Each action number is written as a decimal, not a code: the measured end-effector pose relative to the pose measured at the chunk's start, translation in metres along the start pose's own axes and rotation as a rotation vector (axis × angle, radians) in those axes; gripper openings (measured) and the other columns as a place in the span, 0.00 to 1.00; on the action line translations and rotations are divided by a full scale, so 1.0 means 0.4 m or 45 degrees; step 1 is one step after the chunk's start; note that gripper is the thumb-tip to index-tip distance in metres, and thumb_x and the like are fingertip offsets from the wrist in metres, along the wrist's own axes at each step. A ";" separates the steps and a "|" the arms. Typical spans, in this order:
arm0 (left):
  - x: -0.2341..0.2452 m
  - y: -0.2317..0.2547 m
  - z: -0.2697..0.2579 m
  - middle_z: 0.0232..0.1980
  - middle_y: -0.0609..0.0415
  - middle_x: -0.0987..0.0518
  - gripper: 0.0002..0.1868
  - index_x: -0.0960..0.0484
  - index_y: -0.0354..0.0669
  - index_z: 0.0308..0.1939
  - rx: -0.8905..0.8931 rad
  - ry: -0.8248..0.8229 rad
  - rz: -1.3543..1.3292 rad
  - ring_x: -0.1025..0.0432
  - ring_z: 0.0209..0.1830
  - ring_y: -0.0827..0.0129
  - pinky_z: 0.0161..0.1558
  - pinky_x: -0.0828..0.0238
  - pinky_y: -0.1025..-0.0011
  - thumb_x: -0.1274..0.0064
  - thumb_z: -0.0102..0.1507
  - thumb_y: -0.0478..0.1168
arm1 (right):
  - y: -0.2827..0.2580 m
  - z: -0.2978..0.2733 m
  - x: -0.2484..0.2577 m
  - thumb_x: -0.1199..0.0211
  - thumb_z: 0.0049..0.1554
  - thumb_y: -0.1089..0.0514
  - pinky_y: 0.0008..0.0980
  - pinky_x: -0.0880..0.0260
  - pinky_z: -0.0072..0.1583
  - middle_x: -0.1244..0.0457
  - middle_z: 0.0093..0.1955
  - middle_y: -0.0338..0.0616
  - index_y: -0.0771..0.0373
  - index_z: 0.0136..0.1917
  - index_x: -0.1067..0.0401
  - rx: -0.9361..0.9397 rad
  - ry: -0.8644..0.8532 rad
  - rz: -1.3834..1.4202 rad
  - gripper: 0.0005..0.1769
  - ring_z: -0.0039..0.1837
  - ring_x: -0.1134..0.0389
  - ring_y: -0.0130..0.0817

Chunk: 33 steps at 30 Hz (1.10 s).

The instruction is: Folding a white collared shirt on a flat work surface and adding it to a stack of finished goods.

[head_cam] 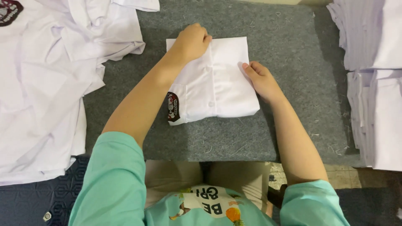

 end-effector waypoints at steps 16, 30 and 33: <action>-0.056 -0.037 0.031 0.44 0.48 0.22 0.05 0.26 0.43 0.42 -0.221 0.153 0.100 0.31 0.46 0.48 0.41 0.36 0.51 0.59 0.69 0.33 | 0.005 0.006 -0.003 0.44 0.65 0.41 0.23 0.41 0.41 0.38 0.40 0.29 0.52 0.47 0.32 0.000 -0.063 0.108 0.15 0.40 0.40 0.19; 0.010 0.018 -0.014 0.36 0.56 0.24 0.08 0.21 0.46 0.34 -0.294 0.320 -0.139 0.30 0.40 0.58 0.40 0.32 0.62 0.49 0.68 0.35 | -0.033 -0.031 -0.010 0.47 0.65 0.50 0.28 0.30 0.50 0.31 0.54 0.36 0.56 0.59 0.29 -0.159 -0.112 -0.004 0.14 0.51 0.30 0.27; 0.004 0.020 -0.010 0.36 0.57 0.24 0.07 0.21 0.46 0.33 -0.267 0.367 -0.088 0.30 0.40 0.58 0.39 0.32 0.60 0.49 0.67 0.36 | -0.021 -0.021 -0.003 0.47 0.65 0.49 0.27 0.32 0.46 0.32 0.51 0.35 0.56 0.58 0.29 -0.120 -0.129 -0.033 0.14 0.47 0.32 0.26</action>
Point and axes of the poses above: each hand's wrist, its own z-axis towards the middle knuckle, its own x-axis out of the back of the hand, y = z × x, the point moved 8 cm from there along z, towards the middle knuckle
